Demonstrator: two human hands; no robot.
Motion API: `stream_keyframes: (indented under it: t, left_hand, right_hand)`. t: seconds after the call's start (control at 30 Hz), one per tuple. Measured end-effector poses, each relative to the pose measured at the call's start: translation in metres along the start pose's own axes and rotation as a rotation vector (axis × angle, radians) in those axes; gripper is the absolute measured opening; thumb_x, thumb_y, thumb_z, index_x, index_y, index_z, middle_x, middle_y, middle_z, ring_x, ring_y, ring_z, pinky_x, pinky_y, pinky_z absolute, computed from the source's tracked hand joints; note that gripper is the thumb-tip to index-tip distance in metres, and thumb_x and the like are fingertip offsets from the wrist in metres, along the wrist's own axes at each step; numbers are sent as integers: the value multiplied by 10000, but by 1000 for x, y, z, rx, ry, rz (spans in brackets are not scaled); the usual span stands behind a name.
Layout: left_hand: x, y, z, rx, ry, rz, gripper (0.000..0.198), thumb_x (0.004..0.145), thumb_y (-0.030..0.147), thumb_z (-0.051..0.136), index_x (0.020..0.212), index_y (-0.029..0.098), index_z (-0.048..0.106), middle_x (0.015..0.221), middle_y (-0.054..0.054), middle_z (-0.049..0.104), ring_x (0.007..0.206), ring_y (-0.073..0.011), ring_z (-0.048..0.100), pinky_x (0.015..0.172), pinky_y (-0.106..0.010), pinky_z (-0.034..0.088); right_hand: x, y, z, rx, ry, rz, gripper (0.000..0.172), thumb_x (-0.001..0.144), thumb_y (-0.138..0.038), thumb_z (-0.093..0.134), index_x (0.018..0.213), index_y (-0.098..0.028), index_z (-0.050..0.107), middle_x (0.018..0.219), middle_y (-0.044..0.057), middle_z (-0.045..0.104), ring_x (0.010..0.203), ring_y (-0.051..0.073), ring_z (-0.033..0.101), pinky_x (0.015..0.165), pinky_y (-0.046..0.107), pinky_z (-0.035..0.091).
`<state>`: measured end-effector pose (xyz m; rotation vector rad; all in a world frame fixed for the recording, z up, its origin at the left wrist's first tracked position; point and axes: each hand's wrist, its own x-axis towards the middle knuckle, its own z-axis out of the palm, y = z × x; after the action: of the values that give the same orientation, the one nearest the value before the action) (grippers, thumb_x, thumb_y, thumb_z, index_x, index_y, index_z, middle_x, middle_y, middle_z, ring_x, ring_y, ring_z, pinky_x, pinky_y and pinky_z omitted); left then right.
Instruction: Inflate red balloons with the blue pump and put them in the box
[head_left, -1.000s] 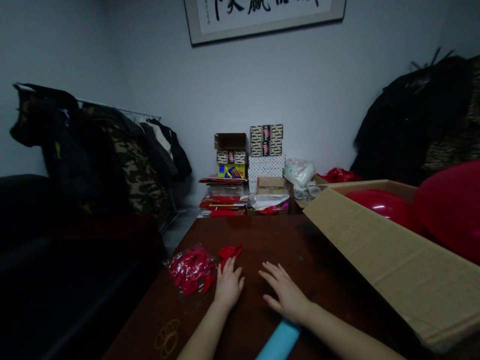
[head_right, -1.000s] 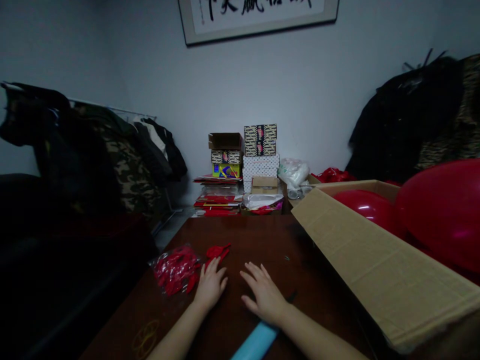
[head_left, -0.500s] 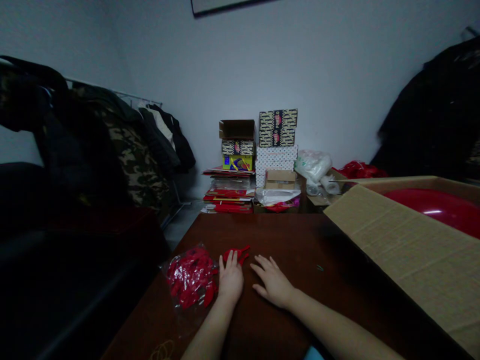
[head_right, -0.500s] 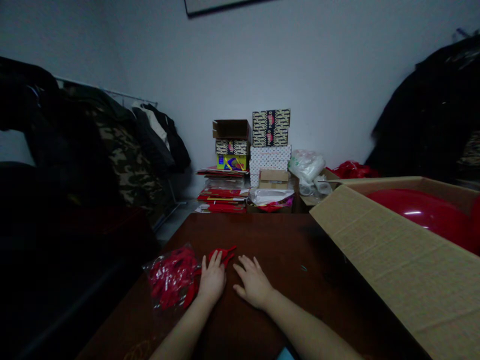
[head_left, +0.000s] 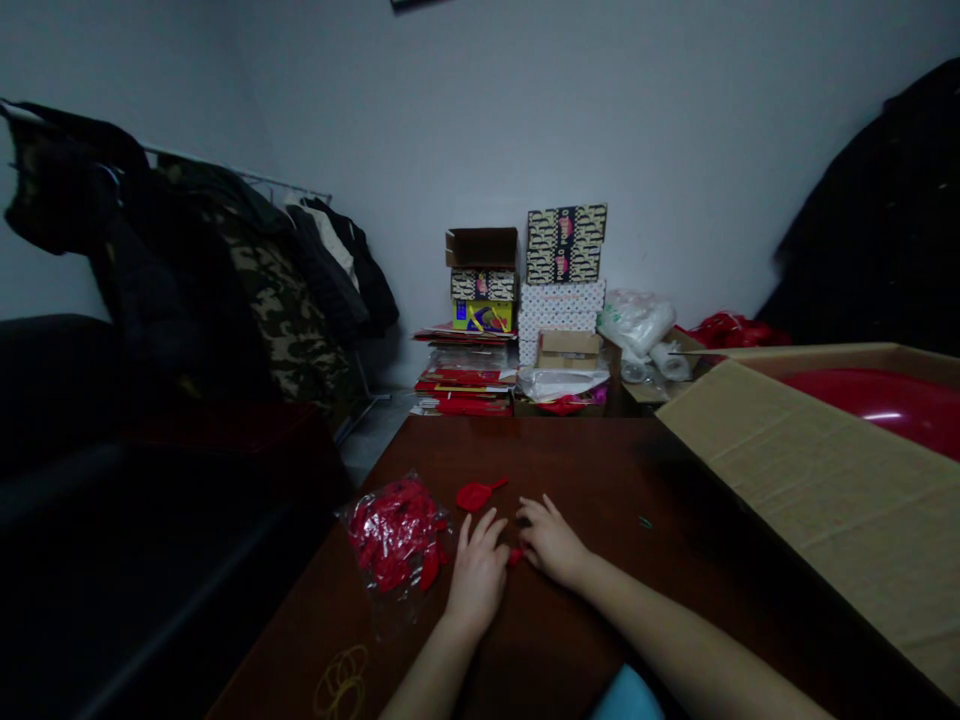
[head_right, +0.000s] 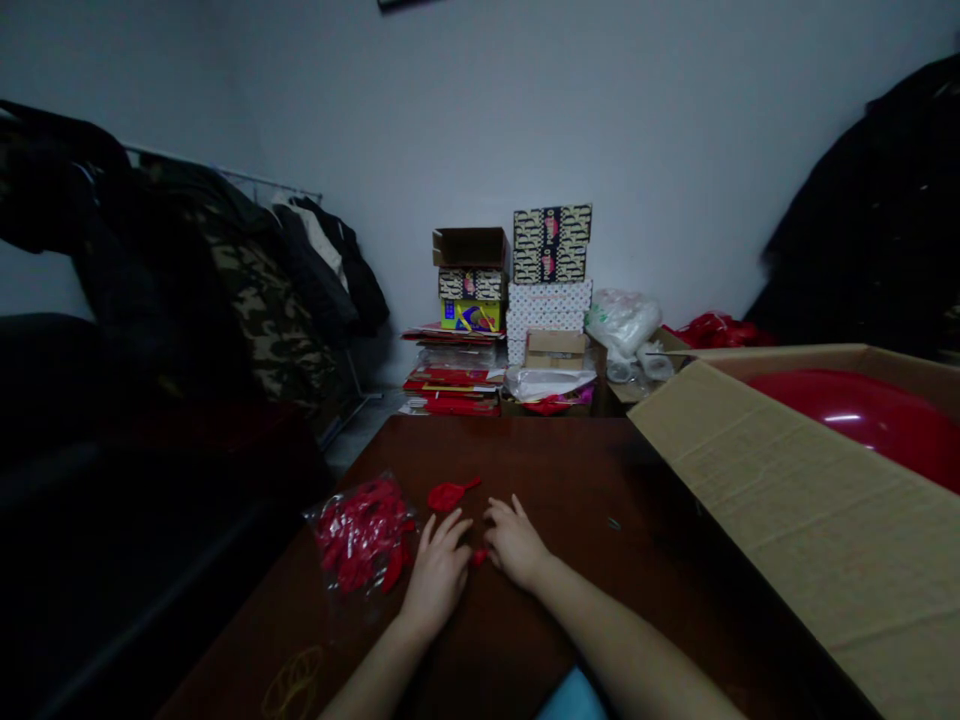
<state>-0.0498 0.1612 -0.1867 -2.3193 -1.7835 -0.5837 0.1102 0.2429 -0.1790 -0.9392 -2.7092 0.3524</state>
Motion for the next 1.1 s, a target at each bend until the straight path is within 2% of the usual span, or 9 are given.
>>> stream_keyframes:
  t: [0.1, 0.23, 0.4, 0.5, 0.6, 0.7, 0.8, 0.93, 1.1]
  left_hand:
    - [-15, 13, -14, -28, 4, -14, 224, 749, 95, 470, 767, 226, 651, 1247, -56, 558, 1283, -243, 345, 1095, -524, 150]
    - [-21, 27, -38, -15, 73, -138, 249, 723, 65, 466, 818, 230, 626, 1287, -67, 520, 1289, -251, 335, 1077, -537, 178]
    - [-43, 49, -57, -29, 102, -252, 194, 731, 117, 496, 849, 228, 604, 1326, -71, 478, 1304, -246, 303, 1075, -518, 181]
    - [-70, 61, -58, -63, 43, -261, 149, 743, 157, 507, 819, 232, 611, 1302, -53, 504, 1300, -233, 312, 1071, -508, 182]
    - [-88, 70, -54, -70, -6, -345, 123, 774, 261, 515, 770, 222, 632, 1279, -54, 527, 1278, -244, 346, 1050, -513, 213]
    - [-87, 83, -50, -27, -25, -436, 289, 810, 407, 463, 749, 202, 658, 1251, -94, 550, 1260, -276, 365, 1028, -541, 223]
    - [-75, 100, -45, 50, -68, -403, 411, 775, 514, 466, 891, 175, 669, 1264, -158, 532, 1274, -326, 332, 1029, -590, 156]
    - [-68, 116, -37, 142, -210, -360, 366, 716, 415, 552, 946, 152, 661, 1289, -181, 508, 1296, -357, 286, 1025, -621, 89]
    - [-77, 111, -40, 109, -179, -342, 303, 689, 171, 521, 956, 185, 663, 1273, -116, 538, 1294, -292, 312, 1055, -550, 116]
  right_hand:
    - [-29, -13, -15, 19, -15, 17, 92, 731, -251, 549, 738, -237, 640, 1109, 29, 584, 1236, 215, 381, 1072, 493, 118]
    - [-50, -37, -32, 16, 1, 136, 103, 752, -280, 538, 744, -231, 629, 1126, 31, 567, 1211, 210, 396, 1050, 514, 150]
    - [-68, -78, -22, -21, -30, 273, 105, 717, -288, 588, 726, -200, 644, 1004, 77, 620, 1090, 245, 490, 1001, 559, 221]
    - [-90, -95, -15, -42, -34, 285, 107, 682, -298, 623, 719, -203, 655, 955, 76, 641, 1044, 249, 521, 1000, 541, 245]
    - [-116, -99, -20, -86, 50, 354, 169, 743, -351, 560, 754, -220, 666, 1016, 78, 632, 1093, 268, 492, 1003, 560, 228]
    - [-144, -93, -33, -177, 170, 511, 318, 812, -425, 456, 835, -197, 676, 1020, 130, 622, 1080, 301, 491, 1001, 587, 198]
    - [-172, -92, -39, -257, 232, 669, 497, 834, -530, 353, 817, -170, 695, 926, 192, 636, 995, 343, 527, 968, 613, 212]
    - [-192, -102, -28, -278, 220, 793, 598, 789, -643, 328, 766, -184, 710, 828, 200, 660, 945, 380, 548, 937, 656, 193]
    - [-182, -107, -16, -263, 206, 867, 616, 760, -664, 352, 857, -166, 702, 978, 218, 634, 1051, 399, 498, 969, 663, 99]
